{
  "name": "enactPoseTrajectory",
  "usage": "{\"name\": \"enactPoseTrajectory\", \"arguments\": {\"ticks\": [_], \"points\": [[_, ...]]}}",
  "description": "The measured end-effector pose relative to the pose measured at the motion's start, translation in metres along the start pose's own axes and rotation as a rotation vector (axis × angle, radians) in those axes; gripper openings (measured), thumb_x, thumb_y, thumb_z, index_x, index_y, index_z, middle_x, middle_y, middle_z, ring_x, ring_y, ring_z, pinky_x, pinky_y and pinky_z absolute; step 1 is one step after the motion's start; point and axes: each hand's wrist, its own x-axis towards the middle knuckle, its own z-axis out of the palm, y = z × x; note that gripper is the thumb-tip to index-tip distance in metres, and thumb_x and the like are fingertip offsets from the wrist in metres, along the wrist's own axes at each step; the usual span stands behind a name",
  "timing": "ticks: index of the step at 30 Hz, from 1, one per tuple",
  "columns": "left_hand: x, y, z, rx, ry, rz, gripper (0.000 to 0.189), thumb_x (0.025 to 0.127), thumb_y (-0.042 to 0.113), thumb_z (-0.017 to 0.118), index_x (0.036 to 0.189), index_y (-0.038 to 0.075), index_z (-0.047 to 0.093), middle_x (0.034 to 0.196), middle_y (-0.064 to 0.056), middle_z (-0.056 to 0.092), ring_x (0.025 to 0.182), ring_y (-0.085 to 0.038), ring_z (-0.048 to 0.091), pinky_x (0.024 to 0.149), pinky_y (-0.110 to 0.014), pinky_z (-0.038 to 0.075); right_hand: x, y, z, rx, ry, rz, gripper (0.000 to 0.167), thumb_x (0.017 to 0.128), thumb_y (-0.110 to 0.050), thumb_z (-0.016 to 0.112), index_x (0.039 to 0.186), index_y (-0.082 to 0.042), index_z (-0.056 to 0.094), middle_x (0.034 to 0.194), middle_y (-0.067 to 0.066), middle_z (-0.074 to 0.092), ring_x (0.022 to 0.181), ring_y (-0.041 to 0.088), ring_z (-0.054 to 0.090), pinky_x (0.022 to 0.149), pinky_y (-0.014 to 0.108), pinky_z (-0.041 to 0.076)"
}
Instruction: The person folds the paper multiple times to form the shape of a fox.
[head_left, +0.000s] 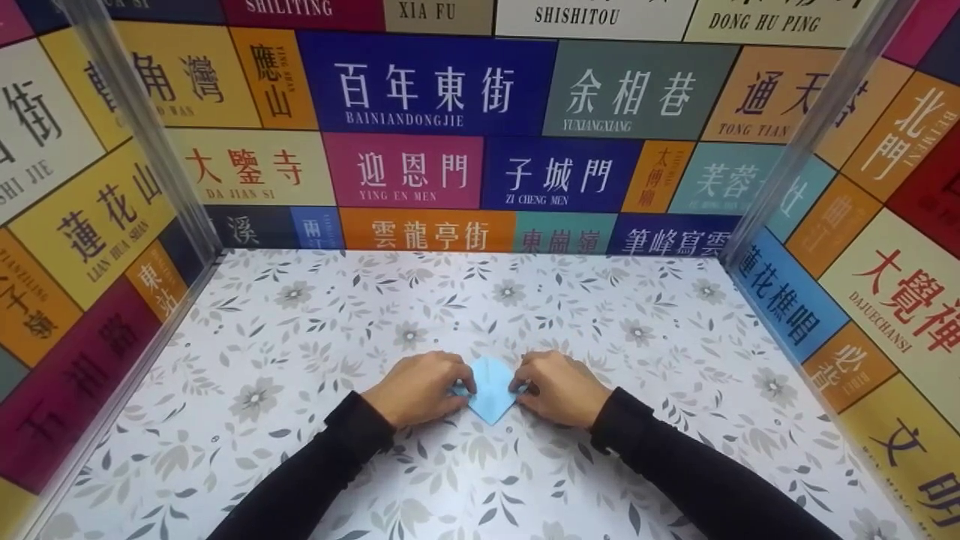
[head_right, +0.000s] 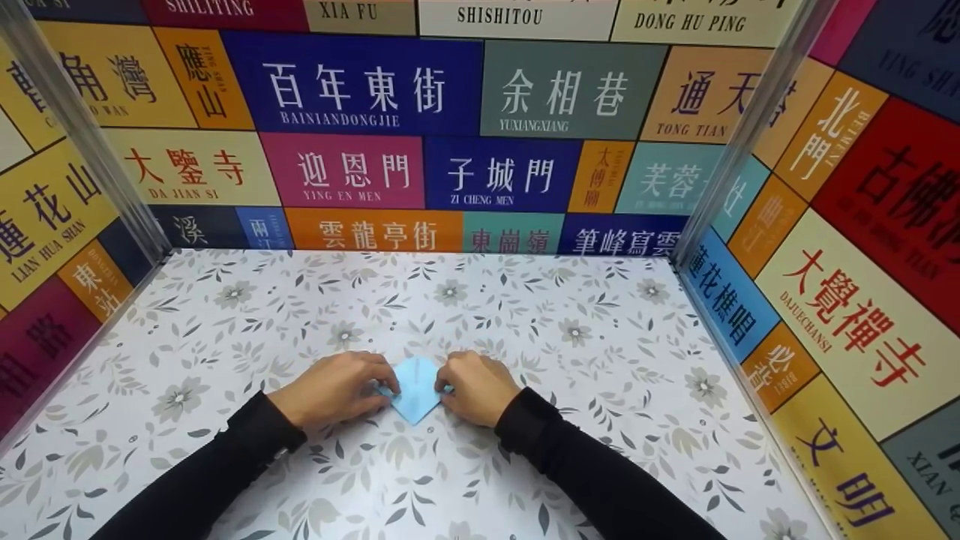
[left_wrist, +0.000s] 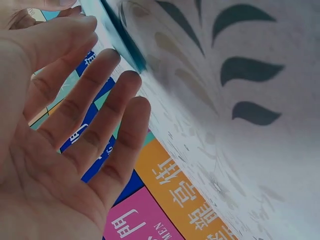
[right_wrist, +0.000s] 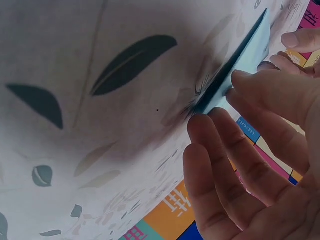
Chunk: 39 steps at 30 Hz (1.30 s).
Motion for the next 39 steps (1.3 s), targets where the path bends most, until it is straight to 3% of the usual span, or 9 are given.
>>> {"name": "enactPoseTrajectory", "arguments": {"ticks": [8, 22, 39], "points": [[0.001, 0.000, 0.000, 0.003, 0.002, -0.001, 0.009, 0.100, 0.020, 0.090, 0.109, 0.020, 0.090, 0.110, 0.002, 0.086, 0.100, -0.021, 0.080, 0.086, -0.041, 0.069, -0.001, 0.000, -0.001, -0.009, -0.030, 0.016, 0.015, 0.098, -0.012, 0.091, 0.113, -0.012, 0.092, 0.108, 0.004, 0.081, 0.095, 0.022, 0.079, 0.081, 0.038, 0.068], [0.004, 0.000, -0.006, -0.008, 0.018, 0.005, 0.006, 0.105, 0.023, 0.087, 0.110, 0.020, 0.088, 0.109, 0.001, 0.084, 0.099, -0.021, 0.079, 0.084, -0.041, 0.068, 0.001, -0.001, -0.007, 0.001, 0.016, 0.022, 0.011, 0.099, -0.013, 0.092, 0.110, -0.014, 0.093, 0.108, 0.003, 0.083, 0.095, 0.022, 0.080, 0.080, 0.037, 0.068], [0.002, -0.002, -0.014, -0.037, 0.074, -0.020, 0.011, 0.107, 0.025, 0.085, 0.116, 0.019, 0.088, 0.121, -0.001, 0.085, 0.115, -0.026, 0.081, 0.094, -0.048, 0.069, 0.004, -0.002, -0.012, -0.007, 0.055, 0.031, 0.013, 0.101, -0.015, 0.089, 0.114, -0.012, 0.091, 0.110, 0.006, 0.084, 0.094, 0.022, 0.082, 0.080, 0.038, 0.070]]}}
